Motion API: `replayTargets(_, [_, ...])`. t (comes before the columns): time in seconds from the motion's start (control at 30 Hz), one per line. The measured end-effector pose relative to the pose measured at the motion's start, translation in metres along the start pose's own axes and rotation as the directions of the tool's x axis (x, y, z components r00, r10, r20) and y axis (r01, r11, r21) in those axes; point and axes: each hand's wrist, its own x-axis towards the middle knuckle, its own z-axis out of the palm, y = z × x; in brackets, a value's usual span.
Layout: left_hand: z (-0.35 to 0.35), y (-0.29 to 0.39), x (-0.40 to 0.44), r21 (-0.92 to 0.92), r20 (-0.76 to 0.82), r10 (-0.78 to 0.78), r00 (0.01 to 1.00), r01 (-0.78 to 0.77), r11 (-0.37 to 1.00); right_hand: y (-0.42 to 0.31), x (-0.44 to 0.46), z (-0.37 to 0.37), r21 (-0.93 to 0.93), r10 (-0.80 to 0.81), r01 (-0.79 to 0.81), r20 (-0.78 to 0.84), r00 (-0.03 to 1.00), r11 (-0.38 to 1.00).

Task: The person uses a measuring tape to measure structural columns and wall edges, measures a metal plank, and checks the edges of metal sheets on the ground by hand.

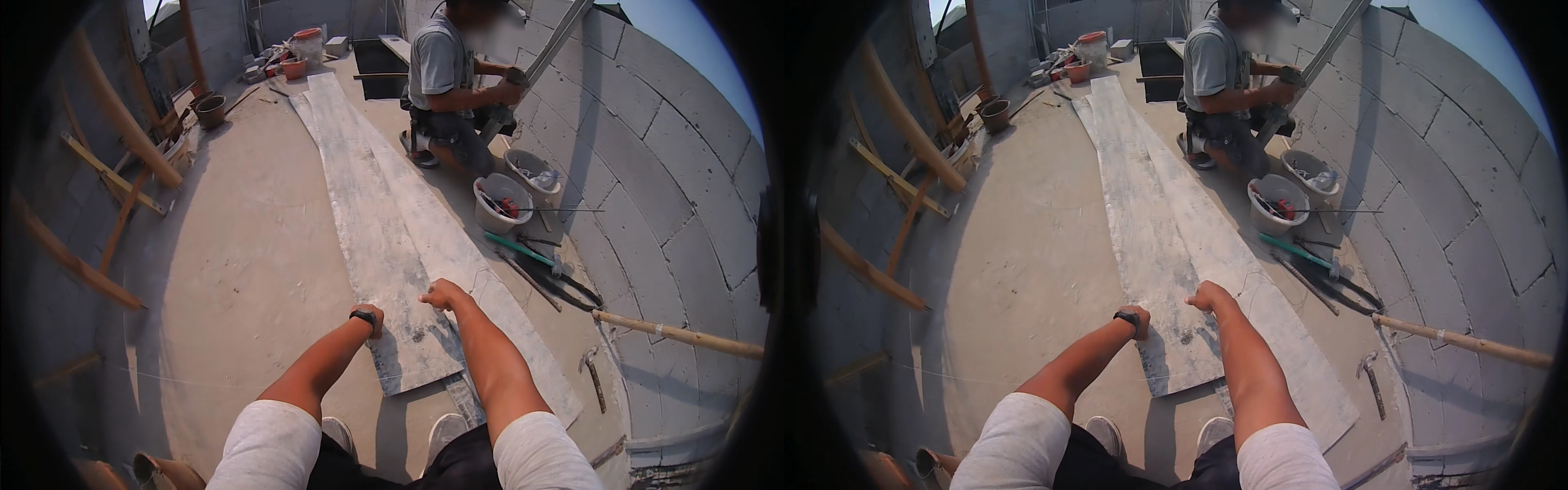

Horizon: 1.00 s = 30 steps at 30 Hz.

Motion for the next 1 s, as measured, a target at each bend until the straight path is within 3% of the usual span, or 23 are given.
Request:
replayTargets(0.3, [0.007,-0.002,0.010,-0.017,-0.016,0.014,1.000,-0.014,1.000,0.011,0.007,0.006,0.102,0.086,-0.092,0.070,0.994,0.990])
replayTargets(0.37, [0.006,-0.002,0.010,-0.021,-0.006,0.010,1.000,-0.010,1.000,0.015,0.006,0.010,0.168,0.083,-0.081,-0.009,0.997,0.983])
replayTargets(0.5, [0.004,-0.001,0.009,-0.015,0.002,0.009,1.000,-0.009,1.000,0.011,0.005,0.004,0.137,0.101,-0.111,0.072,0.992,0.984])
replayTargets(0.67, [0.005,-0.002,0.010,-0.013,0.007,0.006,1.000,-0.006,1.000,0.017,0.009,0.012,0.133,0.065,-0.064,-0.003,0.998,0.989])
replayTargets(0.77, [0.002,-0.001,0.004,-0.012,0.007,0.012,1.000,-0.012,1.000,0.012,0.007,0.007,0.157,0.128,-0.139,0.083,0.988,0.978])
replayTargets(1.0, [0.003,-0.001,0.006,-0.017,-0.003,0.004,1.000,-0.004,1.000,0.008,0.002,0.003,0.141,0.131,-0.143,0.088,0.987,0.980])
